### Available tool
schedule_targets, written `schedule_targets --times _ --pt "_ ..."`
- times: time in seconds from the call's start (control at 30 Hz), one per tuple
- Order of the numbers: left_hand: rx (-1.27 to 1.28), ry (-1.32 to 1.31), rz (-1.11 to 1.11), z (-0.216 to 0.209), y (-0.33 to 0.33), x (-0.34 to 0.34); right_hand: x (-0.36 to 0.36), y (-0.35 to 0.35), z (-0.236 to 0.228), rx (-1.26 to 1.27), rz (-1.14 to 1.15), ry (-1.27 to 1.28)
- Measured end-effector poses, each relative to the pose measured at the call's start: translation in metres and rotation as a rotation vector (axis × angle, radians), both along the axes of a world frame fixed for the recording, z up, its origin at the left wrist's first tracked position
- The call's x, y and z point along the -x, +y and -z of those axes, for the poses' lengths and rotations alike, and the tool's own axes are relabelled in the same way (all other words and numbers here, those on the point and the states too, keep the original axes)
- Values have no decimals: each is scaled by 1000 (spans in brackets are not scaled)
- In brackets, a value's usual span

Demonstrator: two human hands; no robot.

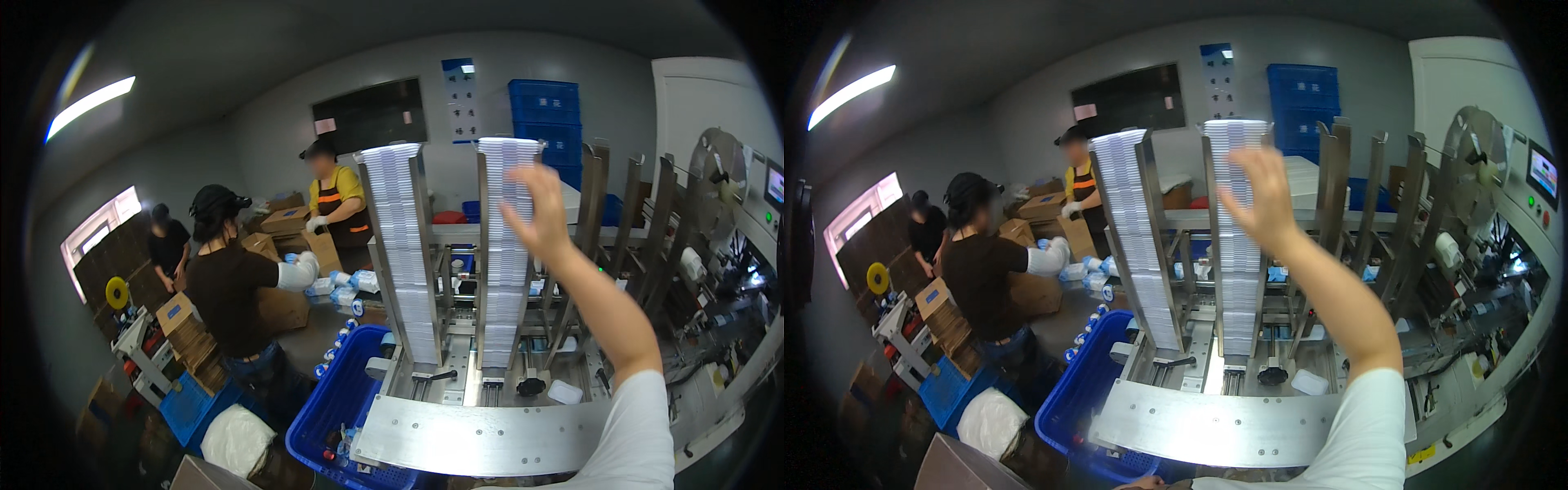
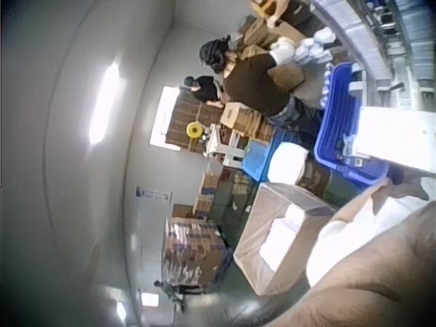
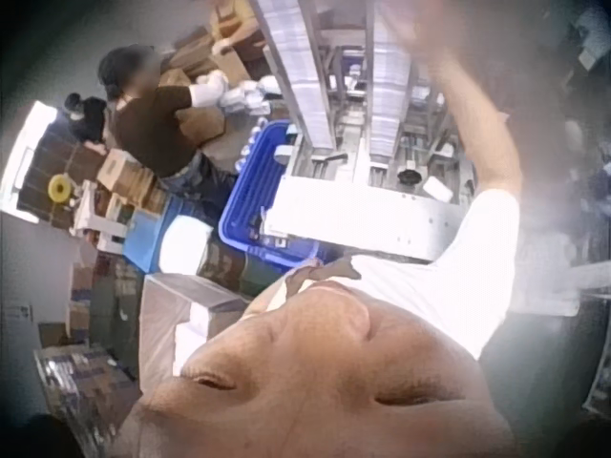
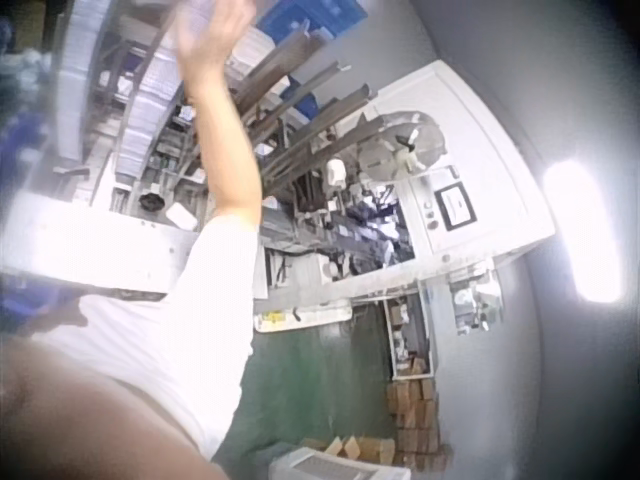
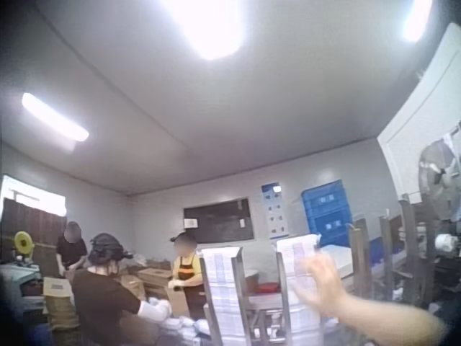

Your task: The person places white plastic items into a large cardboard box, moves several boxes to a sealing machine, and then pulls a loaded pallet jack through a warehouse into a storage area.

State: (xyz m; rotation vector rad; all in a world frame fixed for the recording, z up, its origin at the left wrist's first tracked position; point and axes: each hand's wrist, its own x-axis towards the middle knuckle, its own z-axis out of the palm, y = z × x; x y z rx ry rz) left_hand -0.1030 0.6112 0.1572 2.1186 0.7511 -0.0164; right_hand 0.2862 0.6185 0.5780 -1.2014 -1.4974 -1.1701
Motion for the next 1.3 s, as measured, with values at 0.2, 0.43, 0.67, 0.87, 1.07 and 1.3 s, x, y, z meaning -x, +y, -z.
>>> schedule_targets --times 0.2,0.43,0.67,0.87,1.07,1.3 --pt "138 -1 118 51 -16 -37 109 -14 178 751 -737 34" --pt "443 -292 4 190 -57 -4 201 -57 240 1290 -1026 -72" --pt "150 450 -906 210 -161 260 334 -95 234 1328 -1140 -5" --pt "409 557 -1458 262 -437 423 573 -191 268 1706 -1667 -1" --pt "921 202 -1839 230 -671 461 815 -330 288 1816 -2122 -588" --pt "550 145 -1854 264 -660 603 1028 -441 336 1825 -2186 -1004"
